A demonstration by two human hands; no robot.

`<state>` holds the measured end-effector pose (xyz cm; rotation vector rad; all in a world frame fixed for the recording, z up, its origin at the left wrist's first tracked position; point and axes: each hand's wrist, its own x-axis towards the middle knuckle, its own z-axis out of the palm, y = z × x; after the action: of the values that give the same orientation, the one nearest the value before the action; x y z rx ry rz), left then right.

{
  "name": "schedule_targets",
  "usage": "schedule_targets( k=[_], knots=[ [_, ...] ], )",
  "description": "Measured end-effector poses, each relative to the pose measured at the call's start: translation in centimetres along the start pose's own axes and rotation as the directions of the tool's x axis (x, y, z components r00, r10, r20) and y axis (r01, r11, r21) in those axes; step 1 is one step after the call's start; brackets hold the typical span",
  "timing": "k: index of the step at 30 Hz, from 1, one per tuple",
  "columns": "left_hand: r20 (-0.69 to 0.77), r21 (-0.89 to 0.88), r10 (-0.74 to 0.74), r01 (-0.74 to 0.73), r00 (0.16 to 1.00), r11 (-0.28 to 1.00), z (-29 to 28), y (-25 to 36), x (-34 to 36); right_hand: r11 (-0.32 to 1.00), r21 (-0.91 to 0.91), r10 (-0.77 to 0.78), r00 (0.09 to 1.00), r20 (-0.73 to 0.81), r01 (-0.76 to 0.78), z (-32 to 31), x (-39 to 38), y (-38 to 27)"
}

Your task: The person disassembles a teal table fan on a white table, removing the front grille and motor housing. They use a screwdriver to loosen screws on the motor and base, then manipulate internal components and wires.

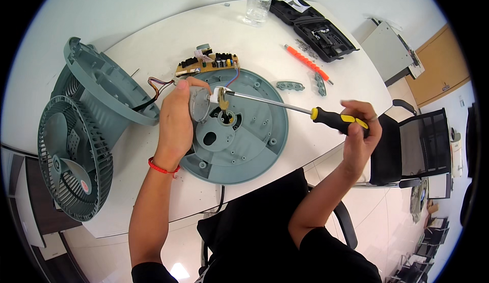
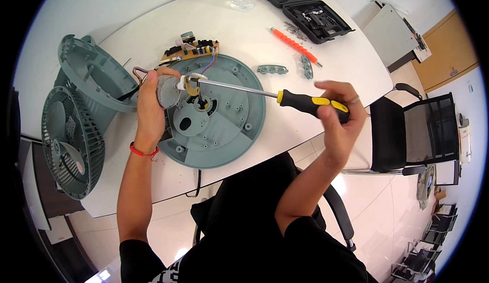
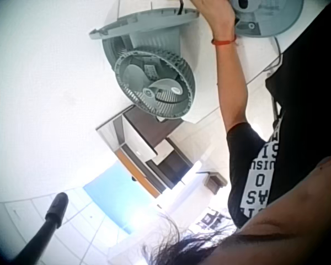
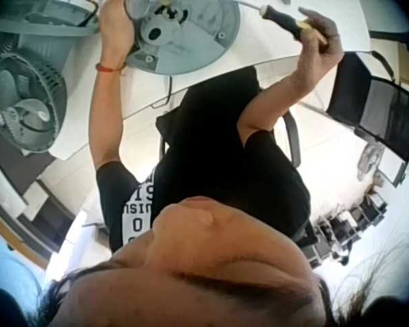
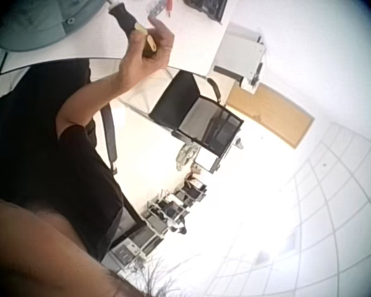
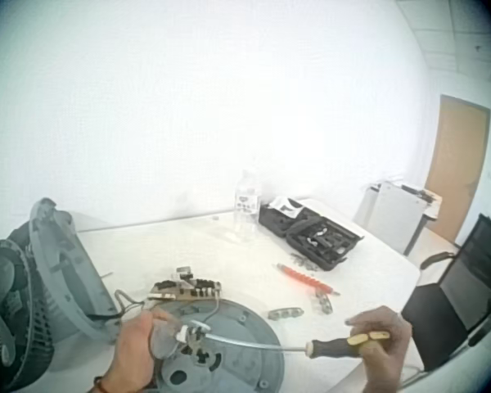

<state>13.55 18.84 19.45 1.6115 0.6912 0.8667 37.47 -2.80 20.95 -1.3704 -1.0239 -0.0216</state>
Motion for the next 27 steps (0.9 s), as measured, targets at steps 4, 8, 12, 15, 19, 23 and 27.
schedule_targets(
  k=[4,8,12,15,19,23,27],
  knots=[
    [-0.049,-0.042,0.036,-0.038,0.998,0.998,0.2,-0.5,0.2,0.981,0.031,0.196,0.975,-0.101,-0.194,1.2,0.0,-0.5],
    [-0.054,-0.034,0.074,-0.076,0.996,0.997,0.1,-0.7,0.4,0.973,0.149,0.192,0.975,-0.115,-0.174,1.3,0.0,-0.7],
    [-0.013,0.018,0.052,-0.052,0.999,0.998,-0.1,-0.3,0.2,0.983,0.176,0.064,0.998,-0.024,-0.059,-0.2,0.2,0.7],
    [-0.001,0.053,0.081,-0.081,0.997,0.995,-0.2,-0.6,0.2,0.987,0.160,-0.022,0.999,-0.041,0.029,0.1,0.3,0.6],
    [-0.013,0.028,0.105,-0.104,0.994,0.994,-0.1,-0.9,0.2,0.975,0.209,-0.066,0.995,-0.076,0.081,0.9,0.4,0.6],
    [-0.076,-0.043,0.048,-0.052,0.996,0.998,0.1,-0.7,0.3,0.983,0.117,0.155,0.984,-0.086,-0.145,1.0,0.3,0.9],
    [-0.073,0.032,0.066,-0.064,0.995,0.997,0.2,-0.5,0.1,0.975,0.137,0.190,0.976,-0.109,-0.175,0.6,-0.1,1.2]
  ],
)
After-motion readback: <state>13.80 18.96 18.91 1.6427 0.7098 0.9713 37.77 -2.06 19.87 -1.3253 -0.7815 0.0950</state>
